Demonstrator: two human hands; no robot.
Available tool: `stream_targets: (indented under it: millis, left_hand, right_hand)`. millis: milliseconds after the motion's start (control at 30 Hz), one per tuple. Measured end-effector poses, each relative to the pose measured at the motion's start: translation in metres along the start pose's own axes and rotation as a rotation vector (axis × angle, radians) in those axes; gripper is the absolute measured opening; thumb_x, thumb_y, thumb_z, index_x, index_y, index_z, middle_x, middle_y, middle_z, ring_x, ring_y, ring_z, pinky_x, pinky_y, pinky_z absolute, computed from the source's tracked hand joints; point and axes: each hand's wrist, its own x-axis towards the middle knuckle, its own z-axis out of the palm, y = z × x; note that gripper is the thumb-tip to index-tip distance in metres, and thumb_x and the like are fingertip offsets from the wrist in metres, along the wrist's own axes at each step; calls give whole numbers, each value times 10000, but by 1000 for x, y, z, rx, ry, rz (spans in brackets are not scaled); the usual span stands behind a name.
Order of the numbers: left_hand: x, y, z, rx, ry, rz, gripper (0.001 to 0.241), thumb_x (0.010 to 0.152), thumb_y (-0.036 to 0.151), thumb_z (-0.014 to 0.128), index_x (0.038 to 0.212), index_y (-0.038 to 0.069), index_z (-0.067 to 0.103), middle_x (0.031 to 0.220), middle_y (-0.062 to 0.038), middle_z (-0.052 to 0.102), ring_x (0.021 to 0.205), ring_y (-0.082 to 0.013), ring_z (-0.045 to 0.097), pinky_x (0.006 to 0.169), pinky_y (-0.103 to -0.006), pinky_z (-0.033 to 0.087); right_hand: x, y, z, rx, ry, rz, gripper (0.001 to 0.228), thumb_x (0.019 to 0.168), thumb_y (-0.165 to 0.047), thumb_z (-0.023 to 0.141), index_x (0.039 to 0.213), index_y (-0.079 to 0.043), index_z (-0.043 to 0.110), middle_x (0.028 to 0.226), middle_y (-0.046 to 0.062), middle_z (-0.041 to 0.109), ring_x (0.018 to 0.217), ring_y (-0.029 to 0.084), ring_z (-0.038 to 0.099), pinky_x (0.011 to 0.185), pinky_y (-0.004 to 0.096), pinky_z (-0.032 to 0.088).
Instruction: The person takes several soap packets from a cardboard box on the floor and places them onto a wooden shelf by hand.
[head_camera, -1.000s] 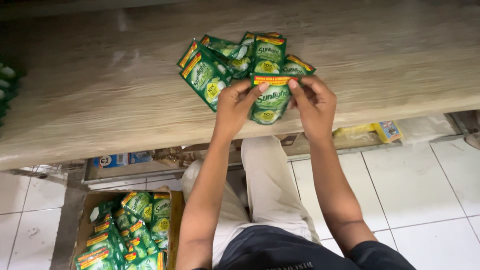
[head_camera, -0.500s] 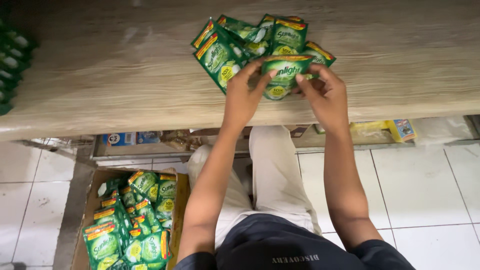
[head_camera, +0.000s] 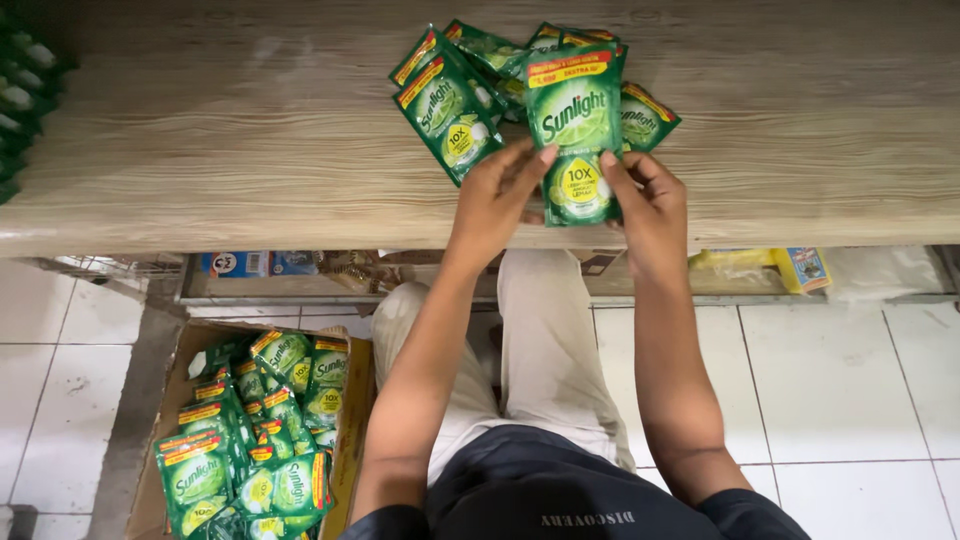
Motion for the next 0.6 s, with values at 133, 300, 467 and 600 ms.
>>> stream_targets:
  millis: [133,300,467,600]
  left_hand:
    - [1,-7,-5,-32,-14,-13,398,995,299,677,1228,-22,707,838,-38,742,637,-60,667,515,-234,549]
    - [1,-16,-17,-8,72,32,387,1012,291,674,1207,-38,732,815,-43,710,624,-62,606,522,-251,506]
    - [-11,-9,-47,282,236,292,358,1024,268,682,1271,9,703,950,-83,775,832,-69,647,756,-261,556]
    - [-36,7,-78,244,285,352,311,1018,216,684,1273,39,708,1082,-110,796,951,-57,657,827,-262,565]
  right_hand:
    - [2,-1,0,256,-100,187,203,1028,-242,725,955,-81,625,745,-20,625,480,38,468,383,196,310]
    - [-2,0,4,178,-206,233,252,1042,-242,684,1125,-6,655,837,64,706,558,133,634,456,233,452]
    - [-11,-2,29,8,-414,119,441,965,-122,669,1386,-48,559,1100,71,708,912,173,724,756,305,585]
    - [-15,10,66,150,-505,71,409,991,-62,651,1389,-24,563,1247,64,685,1113,151,681,918,360,605]
